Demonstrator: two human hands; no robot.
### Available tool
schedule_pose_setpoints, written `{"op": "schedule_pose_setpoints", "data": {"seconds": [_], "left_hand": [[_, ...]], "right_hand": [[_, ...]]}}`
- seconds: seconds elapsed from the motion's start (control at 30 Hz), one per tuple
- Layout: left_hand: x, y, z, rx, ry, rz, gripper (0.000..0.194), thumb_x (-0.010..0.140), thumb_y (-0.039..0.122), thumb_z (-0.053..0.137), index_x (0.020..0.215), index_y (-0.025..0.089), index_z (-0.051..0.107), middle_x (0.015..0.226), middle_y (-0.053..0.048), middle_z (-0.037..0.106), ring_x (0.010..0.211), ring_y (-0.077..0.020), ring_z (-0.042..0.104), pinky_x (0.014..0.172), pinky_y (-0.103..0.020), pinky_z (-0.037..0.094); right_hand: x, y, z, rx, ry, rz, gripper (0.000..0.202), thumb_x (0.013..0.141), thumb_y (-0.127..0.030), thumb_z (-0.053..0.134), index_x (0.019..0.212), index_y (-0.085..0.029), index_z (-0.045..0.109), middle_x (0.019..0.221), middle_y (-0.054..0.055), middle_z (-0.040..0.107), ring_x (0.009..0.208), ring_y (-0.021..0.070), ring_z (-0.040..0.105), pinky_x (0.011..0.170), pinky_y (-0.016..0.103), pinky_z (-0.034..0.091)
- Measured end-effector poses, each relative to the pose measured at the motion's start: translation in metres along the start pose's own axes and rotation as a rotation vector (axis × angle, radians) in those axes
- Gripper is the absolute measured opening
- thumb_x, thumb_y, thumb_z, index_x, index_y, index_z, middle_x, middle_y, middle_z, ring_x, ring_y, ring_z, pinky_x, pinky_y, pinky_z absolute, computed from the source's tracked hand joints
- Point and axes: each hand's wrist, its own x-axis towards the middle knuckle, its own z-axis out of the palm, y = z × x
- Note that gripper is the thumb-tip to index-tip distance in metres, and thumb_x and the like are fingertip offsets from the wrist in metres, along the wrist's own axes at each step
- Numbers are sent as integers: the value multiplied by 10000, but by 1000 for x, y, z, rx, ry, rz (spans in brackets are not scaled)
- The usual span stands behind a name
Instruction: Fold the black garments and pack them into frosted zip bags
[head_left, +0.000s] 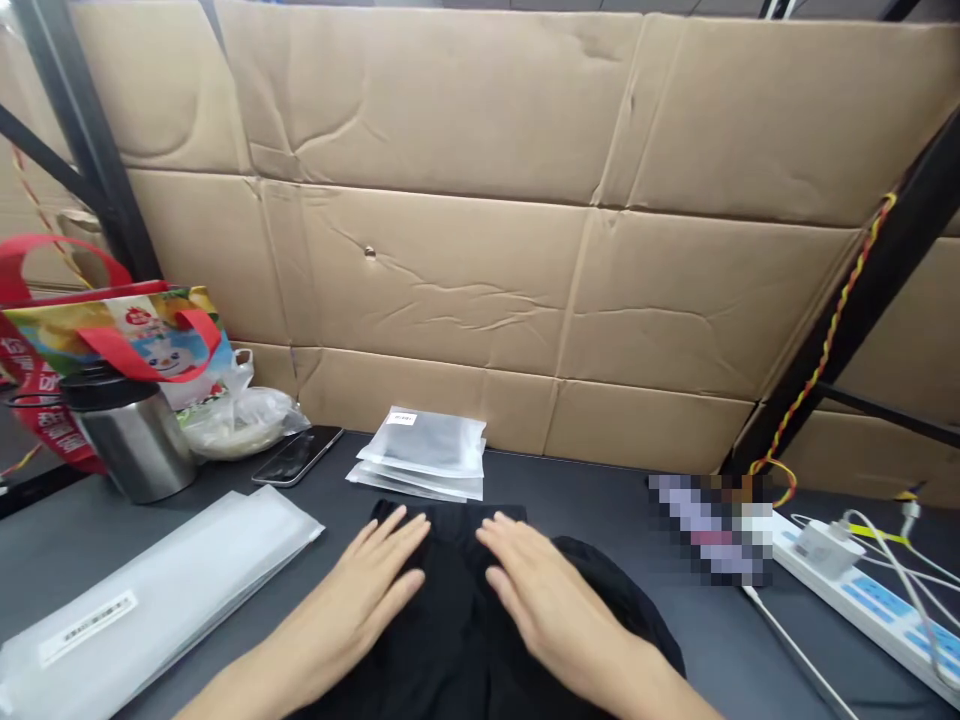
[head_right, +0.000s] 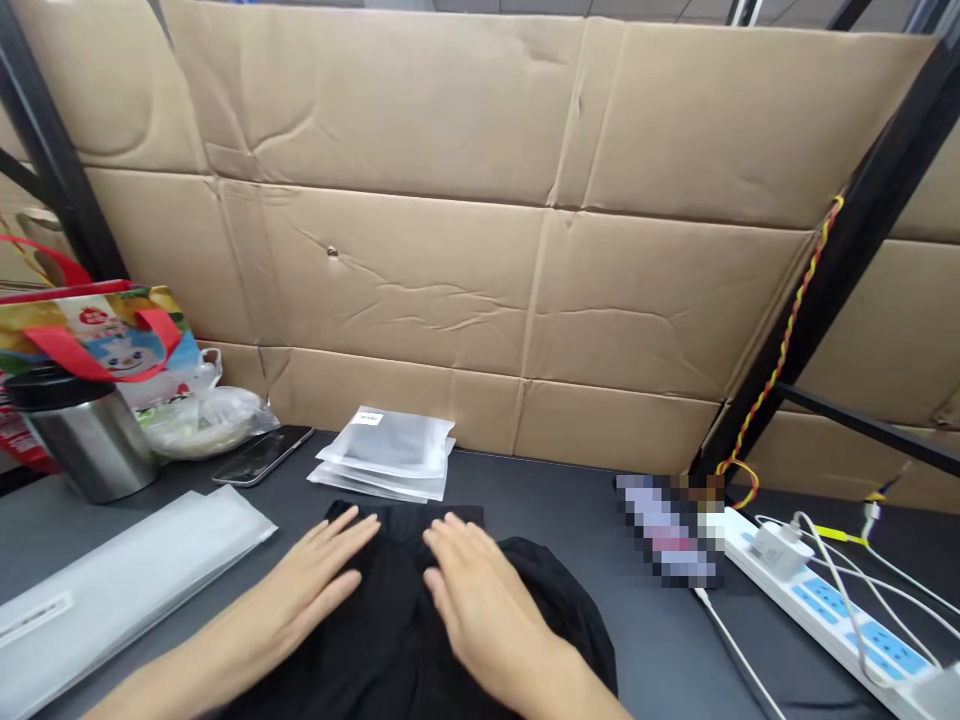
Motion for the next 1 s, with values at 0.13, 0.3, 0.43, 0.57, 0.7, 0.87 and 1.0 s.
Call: {"op": "schedule_pose_setpoints", "data": {"seconds": [0.13, 0.3, 0.43, 0.57, 0.7, 0.87, 1.0], "left_hand": [[-17, 9, 15, 220, -84, 123, 629, 957, 486, 431, 1493, 304, 156, 1511, -31, 307, 1360, -287, 337, 1060, -482, 371], [-33, -18, 22, 346, 14, 48, 662, 935, 531, 444, 1488, 299, 163, 1500, -47, 335, 1358, -310, 339, 1054, -504, 356], [-30, -6, 16, 353, 56, 41, 667, 933, 532, 450, 1487, 303, 157, 1498, -55, 342, 1359, -345, 324, 1065, -579, 293], [-18, 36, 2, 217, -65, 198, 632, 958, 473, 442, 1484, 338, 120, 1497, -16, 339, 1357, -305, 341, 1062, -512, 347], [-17, 49, 1, 160, -160, 371, 691, 921, 521, 487, 1482, 347, 121, 1455, -38, 401, 1308, -316, 420, 1001, -474, 430], [-40, 24, 10, 147, -103, 299, 711, 884, 602, 476, 1479, 361, 172, 1478, -13, 361, 1317, -325, 405, 1047, -480, 369], [-52, 11, 10, 121, -27, 263, 711, 867, 642, 452, 1475, 365, 210, 1473, 7, 375, 1327, -315, 393, 1062, -448, 353]], "right_hand": [[-26, 3, 7, 8, -198, -7, 518, 984, -399, 346, 1448, -168, 335, 1506, 58, 304, 1392, 232, 257, 1143, 433, 254], [-53, 72, -3, -123, -132, 276, 600, 980, -510, 261, 1459, -151, 301, 1519, 70, 263, 1403, 225, 218, 1156, 454, 201], [-60, 88, -10, -248, -16, 376, 590, 972, -483, 301, 1423, -109, 377, 1496, 121, 314, 1390, 262, 254, 1142, 486, 235], [-57, 47, -10, -248, 77, 132, 528, 978, -420, 352, 1460, -206, 308, 1528, 60, 254, 1405, 246, 212, 1149, 483, 227], [-61, 26, -9, -122, -132, 69, 573, 947, -515, 394, 1458, -275, 299, 1523, 57, 252, 1394, 288, 221, 1109, 541, 269], [-72, 50, -5, -104, -137, 171, 588, 928, -544, 421, 1456, -332, 273, 1529, 32, 234, 1400, 294, 193, 1109, 570, 224], [-76, 59, -3, -93, -137, 177, 575, 924, -534, 444, 1447, -357, 283, 1526, 22, 248, 1398, 294, 204, 1109, 571, 216]]}}
